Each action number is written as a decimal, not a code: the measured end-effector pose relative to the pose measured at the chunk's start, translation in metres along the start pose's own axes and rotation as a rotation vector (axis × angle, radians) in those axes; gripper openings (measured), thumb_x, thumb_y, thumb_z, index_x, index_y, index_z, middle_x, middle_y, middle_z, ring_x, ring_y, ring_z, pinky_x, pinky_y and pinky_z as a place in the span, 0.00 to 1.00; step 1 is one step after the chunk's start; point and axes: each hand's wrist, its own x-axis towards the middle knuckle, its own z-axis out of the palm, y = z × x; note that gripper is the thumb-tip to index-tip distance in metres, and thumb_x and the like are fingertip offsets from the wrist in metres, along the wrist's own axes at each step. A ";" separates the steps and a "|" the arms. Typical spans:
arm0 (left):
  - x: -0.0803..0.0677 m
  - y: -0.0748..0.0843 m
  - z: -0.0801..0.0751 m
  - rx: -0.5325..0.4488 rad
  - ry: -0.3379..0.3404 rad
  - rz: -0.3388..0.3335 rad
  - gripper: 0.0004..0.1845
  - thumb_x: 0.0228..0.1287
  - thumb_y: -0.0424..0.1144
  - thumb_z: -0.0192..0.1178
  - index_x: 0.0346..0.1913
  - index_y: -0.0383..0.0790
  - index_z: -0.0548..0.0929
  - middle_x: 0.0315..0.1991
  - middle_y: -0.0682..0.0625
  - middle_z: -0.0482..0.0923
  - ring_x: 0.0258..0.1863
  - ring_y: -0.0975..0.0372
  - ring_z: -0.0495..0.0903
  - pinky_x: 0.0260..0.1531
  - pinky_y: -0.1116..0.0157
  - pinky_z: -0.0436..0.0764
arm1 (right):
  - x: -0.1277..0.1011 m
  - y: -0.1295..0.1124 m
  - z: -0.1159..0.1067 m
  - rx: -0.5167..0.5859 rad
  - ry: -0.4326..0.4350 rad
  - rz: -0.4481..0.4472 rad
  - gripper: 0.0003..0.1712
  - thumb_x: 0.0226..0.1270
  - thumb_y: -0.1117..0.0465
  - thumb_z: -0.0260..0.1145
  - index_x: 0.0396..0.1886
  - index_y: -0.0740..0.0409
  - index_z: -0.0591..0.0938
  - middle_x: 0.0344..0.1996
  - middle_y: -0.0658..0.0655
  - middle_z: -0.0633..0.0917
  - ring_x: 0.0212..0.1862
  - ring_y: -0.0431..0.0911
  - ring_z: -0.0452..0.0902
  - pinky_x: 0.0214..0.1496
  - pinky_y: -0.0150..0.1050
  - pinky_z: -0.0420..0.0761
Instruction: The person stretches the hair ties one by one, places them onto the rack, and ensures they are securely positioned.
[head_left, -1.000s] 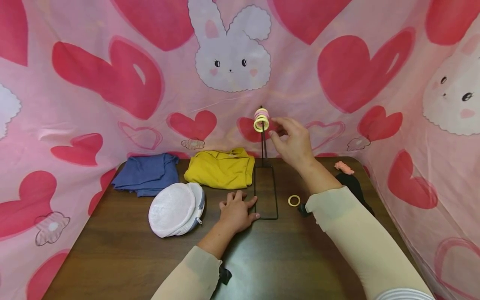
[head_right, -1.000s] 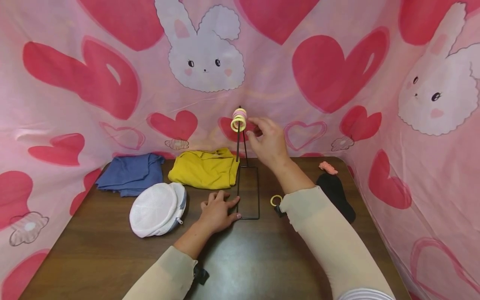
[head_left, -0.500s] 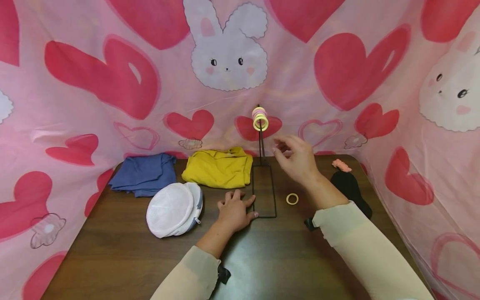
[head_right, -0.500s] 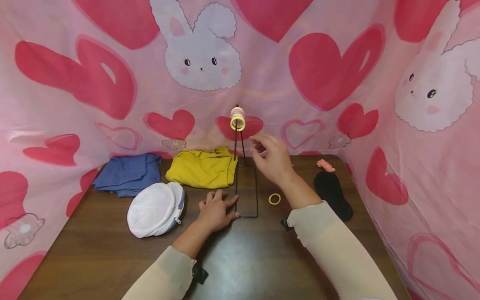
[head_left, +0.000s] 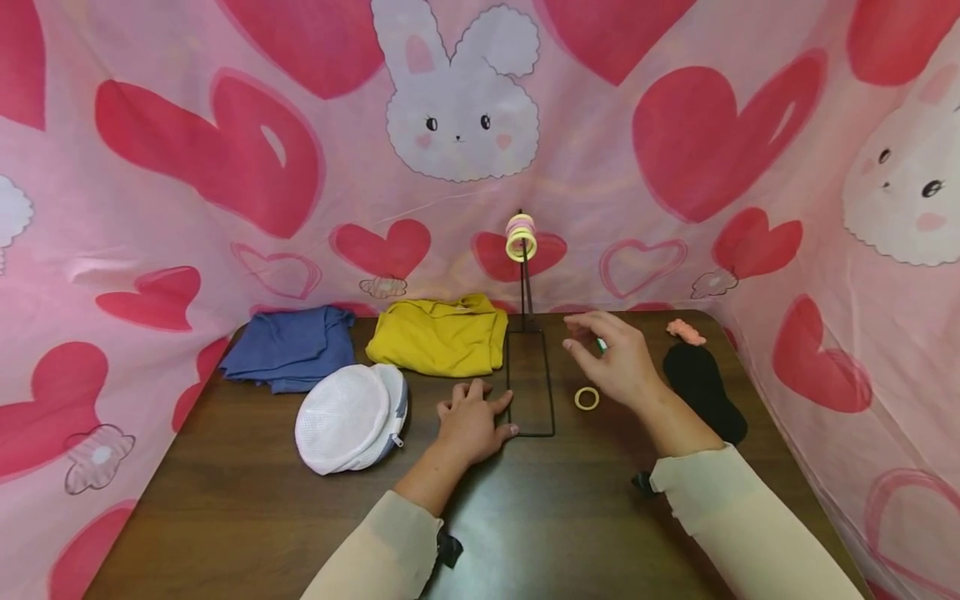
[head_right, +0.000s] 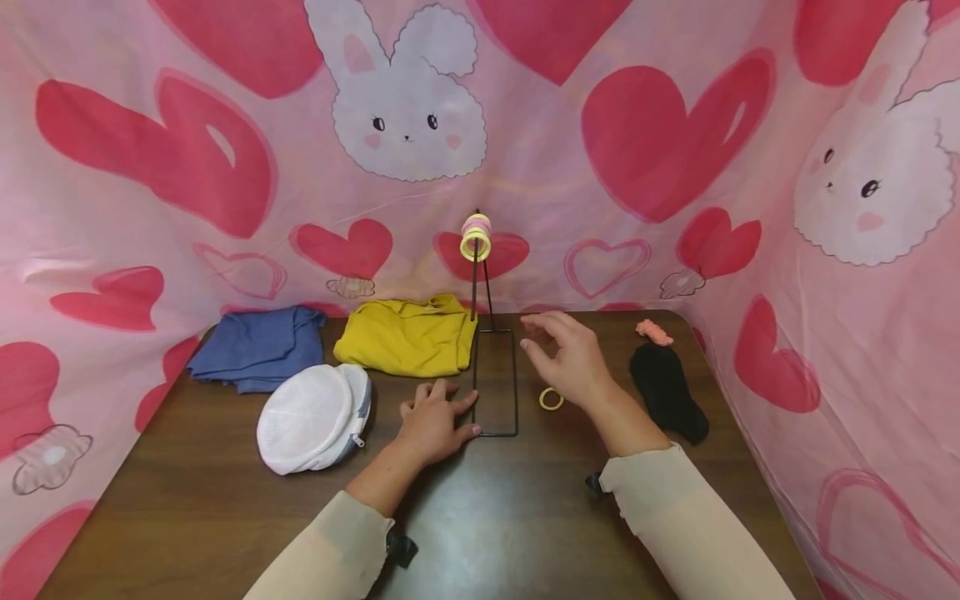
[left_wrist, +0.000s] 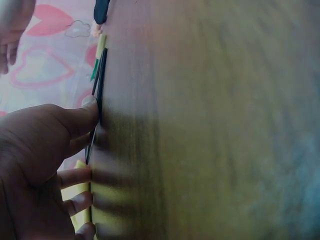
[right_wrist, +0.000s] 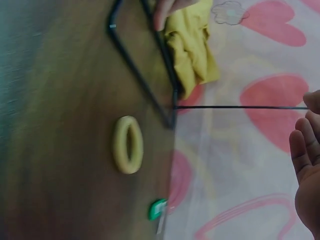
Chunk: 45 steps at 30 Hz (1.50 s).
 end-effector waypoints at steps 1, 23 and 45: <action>0.000 0.000 0.000 0.001 0.000 0.001 0.34 0.69 0.65 0.62 0.75 0.64 0.73 0.73 0.45 0.64 0.70 0.45 0.60 0.56 0.36 0.63 | -0.004 0.002 -0.001 -0.004 -0.013 0.006 0.19 0.59 0.70 0.78 0.51 0.60 0.88 0.44 0.53 0.89 0.42 0.47 0.85 0.44 0.39 0.82; 0.001 0.000 0.002 0.009 0.004 -0.007 0.34 0.68 0.65 0.63 0.75 0.65 0.73 0.73 0.45 0.64 0.70 0.45 0.60 0.56 0.35 0.63 | -0.057 0.036 -0.009 -0.110 -0.536 0.246 0.32 0.57 0.63 0.81 0.62 0.62 0.83 0.58 0.62 0.84 0.63 0.63 0.77 0.64 0.63 0.74; 0.000 0.000 0.002 0.004 0.013 0.003 0.34 0.68 0.64 0.63 0.75 0.63 0.74 0.72 0.45 0.65 0.69 0.44 0.60 0.55 0.35 0.63 | -0.062 0.049 0.002 -0.144 -0.594 0.354 0.23 0.60 0.67 0.78 0.56 0.63 0.86 0.44 0.57 0.89 0.46 0.53 0.85 0.51 0.54 0.82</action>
